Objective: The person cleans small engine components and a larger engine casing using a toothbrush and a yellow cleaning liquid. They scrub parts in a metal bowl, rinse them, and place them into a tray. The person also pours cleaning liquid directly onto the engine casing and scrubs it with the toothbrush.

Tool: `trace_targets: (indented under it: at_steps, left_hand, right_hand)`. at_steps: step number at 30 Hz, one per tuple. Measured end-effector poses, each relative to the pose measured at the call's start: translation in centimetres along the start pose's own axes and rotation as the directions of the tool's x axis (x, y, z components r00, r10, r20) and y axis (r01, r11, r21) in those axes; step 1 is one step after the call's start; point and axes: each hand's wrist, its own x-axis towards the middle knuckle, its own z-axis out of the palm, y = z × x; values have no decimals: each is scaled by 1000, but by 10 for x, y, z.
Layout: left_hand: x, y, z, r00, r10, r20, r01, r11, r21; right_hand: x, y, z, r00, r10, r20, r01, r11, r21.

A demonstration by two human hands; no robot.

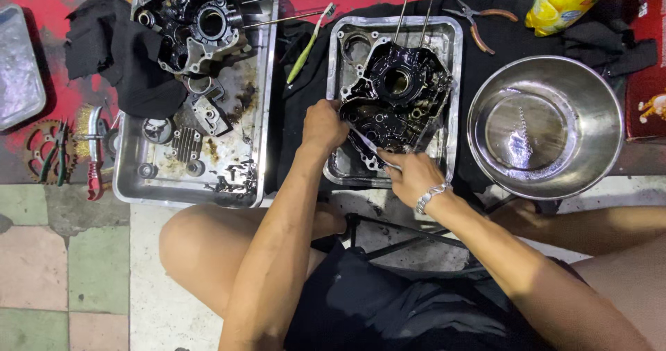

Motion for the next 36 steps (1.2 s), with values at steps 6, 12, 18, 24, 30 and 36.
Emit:
trace_targets:
  at_steps: [6, 12, 18, 24, 30, 36]
  left_hand:
    - [-1, -6, -1, 998, -35, 52, 42, 990, -138]
    - [-1, 2, -2, 997, -72, 36, 77, 984, -158]
    - [-2, 7, -9, 992, -117, 46, 121, 985, -122]
    - [-1, 3, -2, 999, -51, -19, 50, 998, -48]
    - [-1, 2, -2, 998, -59, -22, 57, 997, -48]
    - [4, -6, 6, 997, -10, -78, 9, 1000, -7]
  right_hand:
    - [6, 3, 4, 999, 27, 47, -31, 995, 91]
    - [9, -2, -11, 999, -35, -13, 34, 999, -30]
    - [-5, 0, -16, 997, -6, 71, 11, 998, -62]
    - [-1, 12, -10, 985, 66, 157, -31, 976, -214]
    - [-12, 4, -11, 980, 36, 198, 35, 939, -342]
    - [-3, 10, -21, 982, 25, 188, 57, 907, -417]
